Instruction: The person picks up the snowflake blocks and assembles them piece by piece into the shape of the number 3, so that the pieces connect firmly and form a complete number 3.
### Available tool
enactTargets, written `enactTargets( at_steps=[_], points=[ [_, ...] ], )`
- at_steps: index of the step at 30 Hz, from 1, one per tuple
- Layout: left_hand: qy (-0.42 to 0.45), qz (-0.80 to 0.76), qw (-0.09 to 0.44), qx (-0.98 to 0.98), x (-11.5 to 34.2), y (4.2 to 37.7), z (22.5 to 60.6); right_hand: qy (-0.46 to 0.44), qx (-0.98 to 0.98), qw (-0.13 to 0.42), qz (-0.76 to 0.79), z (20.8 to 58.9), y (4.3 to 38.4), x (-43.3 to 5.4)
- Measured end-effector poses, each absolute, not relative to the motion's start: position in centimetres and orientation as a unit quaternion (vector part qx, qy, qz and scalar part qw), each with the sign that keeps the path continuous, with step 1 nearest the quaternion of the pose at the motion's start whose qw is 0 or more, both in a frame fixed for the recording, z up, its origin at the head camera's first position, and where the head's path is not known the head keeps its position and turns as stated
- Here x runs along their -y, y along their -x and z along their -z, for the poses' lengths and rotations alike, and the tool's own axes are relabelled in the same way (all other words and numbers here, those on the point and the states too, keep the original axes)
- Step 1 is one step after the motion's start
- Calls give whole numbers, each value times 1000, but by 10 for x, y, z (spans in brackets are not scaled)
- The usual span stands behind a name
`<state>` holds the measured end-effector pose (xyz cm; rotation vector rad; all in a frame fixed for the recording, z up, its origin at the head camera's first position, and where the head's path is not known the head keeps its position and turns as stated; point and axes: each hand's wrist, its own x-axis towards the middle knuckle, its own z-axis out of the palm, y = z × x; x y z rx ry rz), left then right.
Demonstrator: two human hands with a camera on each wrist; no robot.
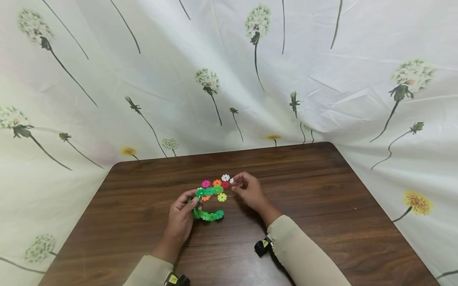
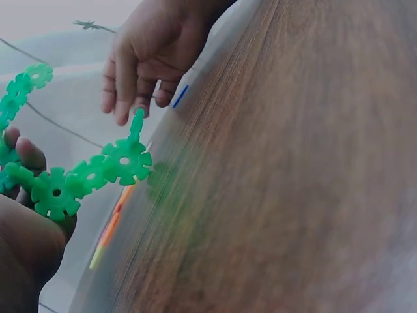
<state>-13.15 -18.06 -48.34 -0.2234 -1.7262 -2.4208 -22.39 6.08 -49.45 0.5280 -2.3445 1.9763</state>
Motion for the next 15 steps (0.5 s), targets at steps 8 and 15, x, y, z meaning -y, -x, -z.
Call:
enactTargets(
  at_steps=[8, 15],
  points=[
    [65, 806, 87, 581, 181, 133, 485, -207, 802, -18, -560, 507, 227, -53],
    [73, 810, 88, 576, 182, 133, 486, -214, 863, -1, -458, 503, 220, -36]
  ],
)
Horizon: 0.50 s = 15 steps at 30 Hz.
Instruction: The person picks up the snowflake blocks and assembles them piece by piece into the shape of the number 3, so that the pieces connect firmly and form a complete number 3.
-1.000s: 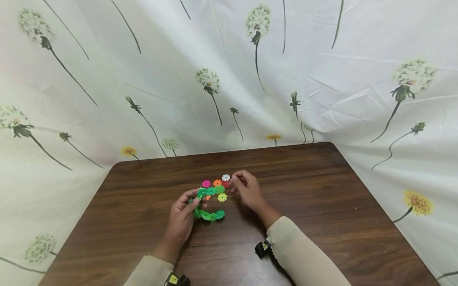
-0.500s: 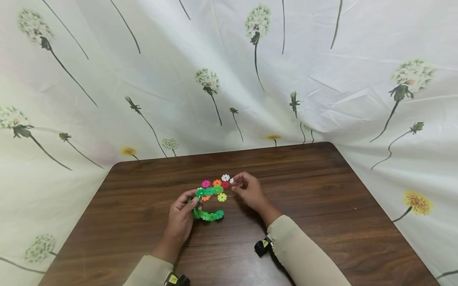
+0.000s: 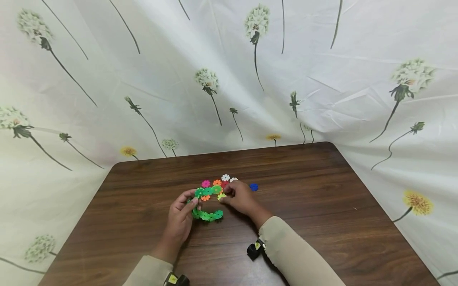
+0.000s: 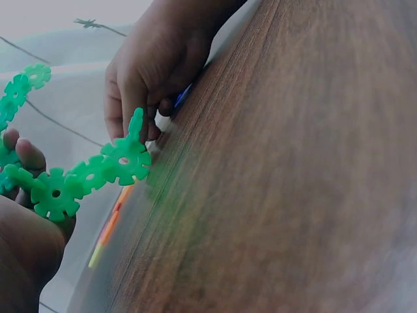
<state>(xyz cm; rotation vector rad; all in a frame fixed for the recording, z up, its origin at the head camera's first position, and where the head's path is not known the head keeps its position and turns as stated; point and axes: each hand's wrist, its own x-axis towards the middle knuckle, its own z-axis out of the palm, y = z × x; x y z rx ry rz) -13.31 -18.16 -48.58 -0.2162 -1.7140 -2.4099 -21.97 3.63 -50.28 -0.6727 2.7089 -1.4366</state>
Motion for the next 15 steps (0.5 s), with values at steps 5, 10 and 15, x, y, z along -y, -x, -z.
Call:
enactTargets(
  at_steps=[5, 10, 15],
  points=[
    [79, 809, 89, 575, 182, 133, 486, 214, -878, -21, 427, 507, 220, -33],
    [84, 809, 94, 574, 182, 133, 487, 220, -878, -29, 425, 509, 220, -34],
    [82, 811, 99, 571, 182, 134, 488, 223, -881, -25, 418, 508, 221, -34]
  ],
)
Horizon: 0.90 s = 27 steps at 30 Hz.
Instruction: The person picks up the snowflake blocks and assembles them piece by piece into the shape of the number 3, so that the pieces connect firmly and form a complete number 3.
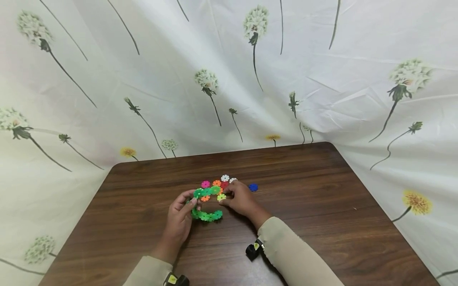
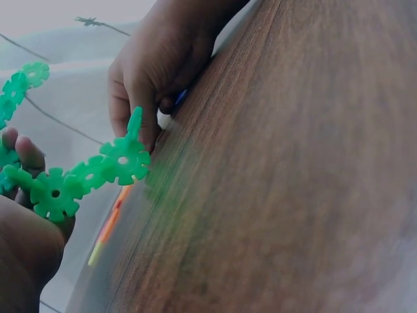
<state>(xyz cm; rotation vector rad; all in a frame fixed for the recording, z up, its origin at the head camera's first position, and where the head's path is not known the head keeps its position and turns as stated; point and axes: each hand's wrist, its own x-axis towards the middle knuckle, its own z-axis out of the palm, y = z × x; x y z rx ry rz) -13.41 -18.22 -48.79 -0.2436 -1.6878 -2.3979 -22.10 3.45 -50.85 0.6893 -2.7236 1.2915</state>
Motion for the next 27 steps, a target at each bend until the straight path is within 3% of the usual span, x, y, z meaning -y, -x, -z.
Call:
enactTargets(
  at_steps=[20, 27],
  points=[
    [79, 816, 96, 565, 185, 136, 488, -216, 846, -26, -487, 499, 220, -38],
    [71, 823, 77, 559, 183, 133, 486, -227, 813, -9, -536, 483, 221, -42]
  ],
)
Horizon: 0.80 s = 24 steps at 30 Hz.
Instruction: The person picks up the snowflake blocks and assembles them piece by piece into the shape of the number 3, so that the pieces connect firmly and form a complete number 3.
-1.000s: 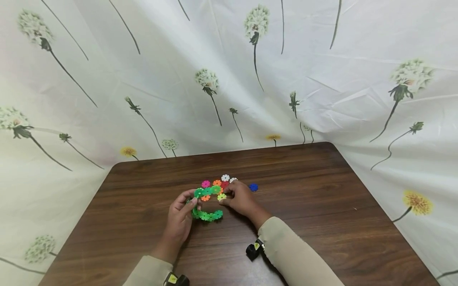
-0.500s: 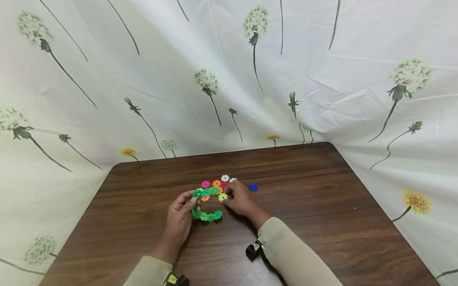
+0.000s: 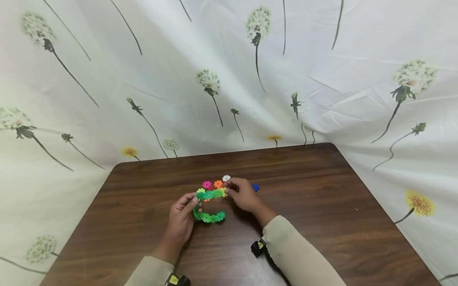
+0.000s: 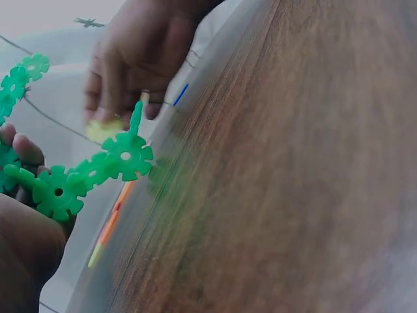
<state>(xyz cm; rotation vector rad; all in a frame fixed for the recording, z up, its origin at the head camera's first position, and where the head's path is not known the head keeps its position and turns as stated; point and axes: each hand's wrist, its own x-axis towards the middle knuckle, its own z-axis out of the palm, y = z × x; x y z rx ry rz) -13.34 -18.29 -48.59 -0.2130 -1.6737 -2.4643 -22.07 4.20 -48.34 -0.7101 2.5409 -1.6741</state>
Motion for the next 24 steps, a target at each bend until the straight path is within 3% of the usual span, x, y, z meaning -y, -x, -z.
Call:
enactTargets(
  at_steps=[8, 17, 24],
  points=[
    [82, 823, 66, 559, 182, 134, 483, 235, -729, 19, 642, 444, 215, -41],
    [81, 803, 49, 589, 181, 133, 483, 290, -723, 25, 626, 422, 209, -30],
    [102, 796, 44, 595, 179, 132, 485, 341, -704, 86, 617, 411, 205, -19]
  ],
)
